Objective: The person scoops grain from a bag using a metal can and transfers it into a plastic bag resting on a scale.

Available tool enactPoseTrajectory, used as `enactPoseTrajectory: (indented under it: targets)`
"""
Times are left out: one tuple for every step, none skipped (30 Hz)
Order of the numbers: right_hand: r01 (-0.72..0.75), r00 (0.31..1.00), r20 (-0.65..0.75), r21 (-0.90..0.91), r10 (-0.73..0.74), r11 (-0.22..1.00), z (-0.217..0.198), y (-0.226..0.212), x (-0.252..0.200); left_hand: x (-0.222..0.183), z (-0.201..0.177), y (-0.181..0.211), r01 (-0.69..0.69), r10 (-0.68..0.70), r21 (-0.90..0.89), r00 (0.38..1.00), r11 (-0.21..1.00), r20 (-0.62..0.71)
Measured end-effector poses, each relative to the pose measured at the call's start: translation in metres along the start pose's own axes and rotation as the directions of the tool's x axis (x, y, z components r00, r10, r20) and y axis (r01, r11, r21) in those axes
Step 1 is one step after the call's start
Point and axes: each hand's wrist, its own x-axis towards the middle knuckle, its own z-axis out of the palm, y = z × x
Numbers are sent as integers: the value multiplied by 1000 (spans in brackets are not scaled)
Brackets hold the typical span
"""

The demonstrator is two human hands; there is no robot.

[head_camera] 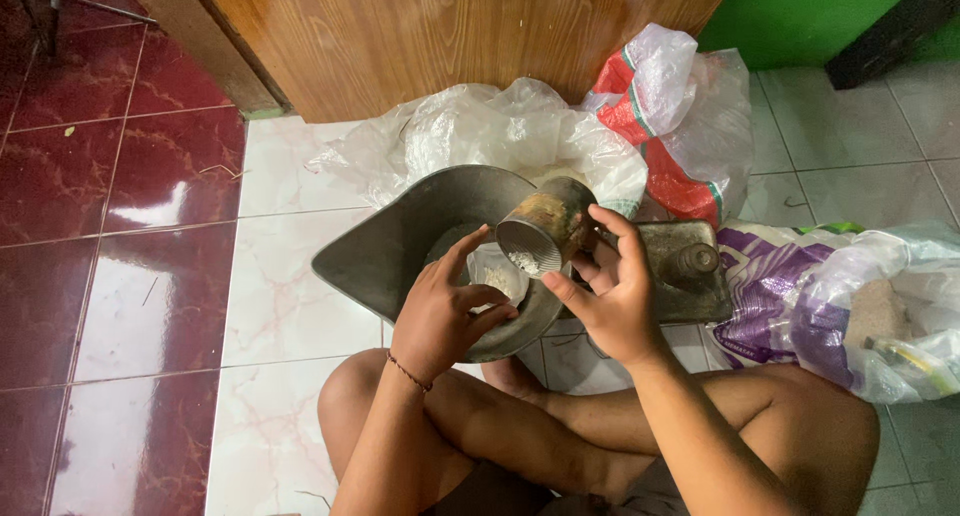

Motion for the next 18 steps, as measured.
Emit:
enactPoseTrajectory:
  targets:
    - [-32, 999, -18, 86, 34, 996, -2, -5, 1, 0, 0, 0, 7, -7, -2, 1000, 1000, 8]
    - [-60, 997, -34, 171, 66, 983, -5, -10, 4, 1, 0, 0, 13, -13, -5, 1000, 1000, 15]
    - [-57, 997, -40, 171, 64, 984, -16, -11, 1, -1, -1, 1, 7, -7, -6, 1000, 1000, 18]
    - [-82, 993, -64, 171, 94, 982, -28, -12, 2, 1, -1, 2, 18, -18, -4, 1000, 1000, 25]
    - [-108, 988, -88, 172, 124, 979, -39, -13, 2, 2, -1, 2, 29, -29, -1, 999, 1000, 31]
    - [-111, 987, -98, 175, 130, 978, -51, -20, 0, 3, -1, 2, 26, -26, -3, 999, 1000, 43]
    - [-158, 970, -132, 301, 206, 940, -63, -26, -2, 4, -1, 1, 16, -16, 9, 999, 1000, 28]
    - [-198, 946, -153, 422, 285, 885, -77, -32, -3, 5, 1, 1, 11, -11, 19, 1000, 1000, 12]
    - [-202, 943, -159, 423, 292, 883, -102, -31, -16, 2, 2, 3, 12, -12, 15, 1000, 1000, 22]
    - [-206, 912, -230, 461, 340, 863, -126, -29, -22, 2, 1, 3, -3, 3, 15, 1000, 1000, 30]
    - [-203, 872, -299, 499, 387, 843, -149, -28, -29, 3, -1, 3, -19, 18, 14, 999, 1000, 38]
    - [-208, 868, -303, 499, 394, 841, -187, -14, -43, 2, -1, 4, -15, 15, 10, 999, 1000, 46]
    - [-190, 821, -458, 344, 341, 920, -225, -1, -57, 1, -1, 4, -15, 15, 16, 999, 1000, 47]
    - [-183, 761, -597, 176, 252, 967, -264, 13, -68, 4, -1, 4, -24, 23, 23, 999, 999, 45]
    - [-181, 758, -602, 176, 252, 968, -289, 15, -79, 3, -2, 6, -29, 28, 21, 998, 999, 48]
    - [-348, 743, -652, -184, 151, 919, -314, 16, -89, 4, -2, 7, -19, 18, 31, 999, 999, 46]
    - [-486, 745, -666, -497, 43, 719, -339, 18, -100, 5, -2, 9, -9, 7, 40, 999, 999, 44]
    - [-498, 733, -678, -491, 46, 715, -352, 21, -108, 5, -3, 8, -18, 16, 33, 998, 999, 59]
